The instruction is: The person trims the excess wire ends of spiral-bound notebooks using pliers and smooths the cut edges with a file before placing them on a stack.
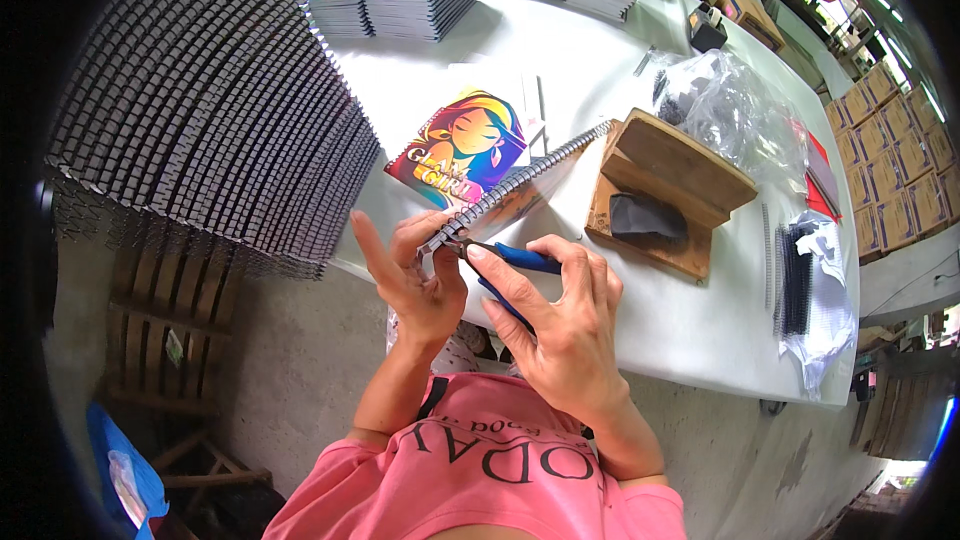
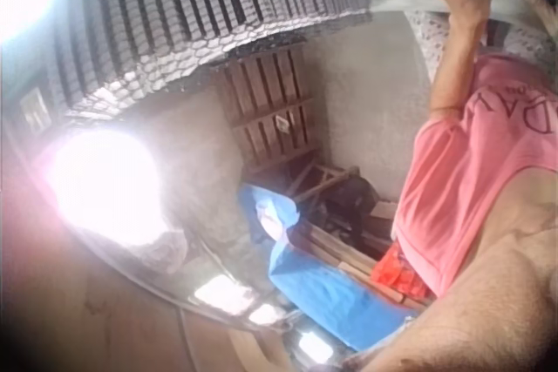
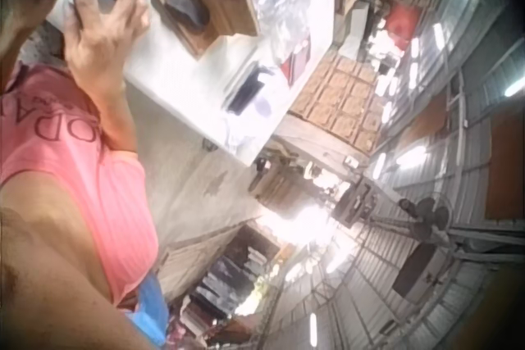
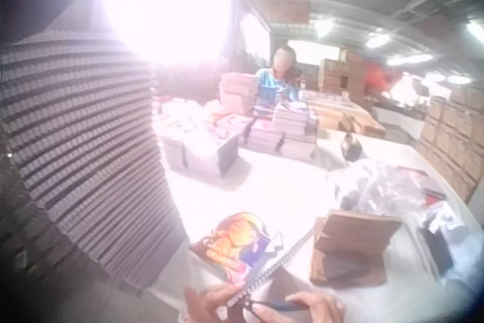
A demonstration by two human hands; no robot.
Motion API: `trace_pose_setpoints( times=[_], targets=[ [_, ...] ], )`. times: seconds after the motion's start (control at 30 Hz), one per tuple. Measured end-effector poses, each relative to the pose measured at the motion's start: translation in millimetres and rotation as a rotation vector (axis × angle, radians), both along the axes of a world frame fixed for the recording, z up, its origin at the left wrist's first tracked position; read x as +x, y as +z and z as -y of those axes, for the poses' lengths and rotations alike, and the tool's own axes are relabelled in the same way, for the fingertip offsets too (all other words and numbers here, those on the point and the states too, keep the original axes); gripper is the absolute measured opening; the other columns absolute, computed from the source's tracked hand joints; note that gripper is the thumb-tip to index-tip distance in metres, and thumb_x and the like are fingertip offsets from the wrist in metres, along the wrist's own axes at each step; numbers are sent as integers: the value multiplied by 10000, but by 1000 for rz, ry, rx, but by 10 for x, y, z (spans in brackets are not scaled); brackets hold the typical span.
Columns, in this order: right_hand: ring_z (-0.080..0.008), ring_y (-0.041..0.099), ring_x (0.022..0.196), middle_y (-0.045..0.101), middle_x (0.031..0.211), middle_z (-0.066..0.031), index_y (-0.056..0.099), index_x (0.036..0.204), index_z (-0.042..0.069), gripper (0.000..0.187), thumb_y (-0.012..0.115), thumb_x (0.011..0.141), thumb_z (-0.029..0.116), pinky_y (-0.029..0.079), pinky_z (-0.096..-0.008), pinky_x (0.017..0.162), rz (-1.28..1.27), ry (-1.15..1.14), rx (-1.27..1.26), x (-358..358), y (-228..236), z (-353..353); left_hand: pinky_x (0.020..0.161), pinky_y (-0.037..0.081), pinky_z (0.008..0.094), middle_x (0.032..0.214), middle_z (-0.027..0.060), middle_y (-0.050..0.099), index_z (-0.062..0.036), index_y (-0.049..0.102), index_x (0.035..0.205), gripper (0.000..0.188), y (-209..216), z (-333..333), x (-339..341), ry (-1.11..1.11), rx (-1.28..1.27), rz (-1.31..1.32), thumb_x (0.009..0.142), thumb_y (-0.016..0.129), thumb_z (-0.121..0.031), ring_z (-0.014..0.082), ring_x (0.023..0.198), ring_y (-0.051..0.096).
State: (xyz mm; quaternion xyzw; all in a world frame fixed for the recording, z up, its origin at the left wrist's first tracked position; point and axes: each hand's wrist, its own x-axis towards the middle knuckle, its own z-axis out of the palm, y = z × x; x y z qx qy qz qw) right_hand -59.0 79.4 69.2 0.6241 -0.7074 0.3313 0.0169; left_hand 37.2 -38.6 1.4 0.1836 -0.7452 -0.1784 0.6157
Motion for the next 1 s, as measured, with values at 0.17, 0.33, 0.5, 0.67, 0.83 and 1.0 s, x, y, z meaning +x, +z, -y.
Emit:
trace_pose_setpoints(
  times=[0.17,0.33,0.5,0.67,0.83,1.0],
  targets=[
    [-246,466,952,478,1068,-98,587,1198,265,389,633,812,236,326,-377,848,173,18,-65,-59,-38,-57,799,476,385,990,158,609,23,-55,1403,814,-66,15,-39,11,-53,-8,806,493,98,281,883,592],
    [-253,476,936,486,1045,-101,581,1200,256,396,634,808,228,347,-378,827,17,59,-52,-67,-51,-19,783,479,391,1013,168,603,8,-49,1404,805,-36,32,-53,28,-136,21,803,478,108,300,879,590],
    [-173,507,877,525,1009,-78,495,1283,183,407,560,887,251,418,-307,733,1119,281,253,-129,-95,-100,752,485,392,1036,182,591,6,-4,1401,787,-35,-12,-41,68,-192,103,790,479,122,314,855,591],
    [-187,521,910,522,1013,-106,445,1312,147,416,514,915,252,447,-311,745,1053,343,197,-180,-296,-126,679,505,339,923,160,607,22,115,1387,731,-141,7,-125,28,6,-136,816,571,61,265,784,601],
    [-313,438,1071,456,1096,-133,482,1285,262,454,589,844,268,272,-507,961,-27,-253,246,-583,-732,-546,728,479,210,931,96,561,-25,66,1413,800,211,35,-64,-284,625,-483,830,610,25,118,767,578],
    [-324,261,1296,343,1334,-144,363,1367,302,556,550,855,414,105,-630,995,-307,-596,320,-919,-1182,-767,776,434,201,932,27,580,-18,499,1172,316,265,76,5,-304,656,-507,876,592,-80,62,840,533]
  ],
)
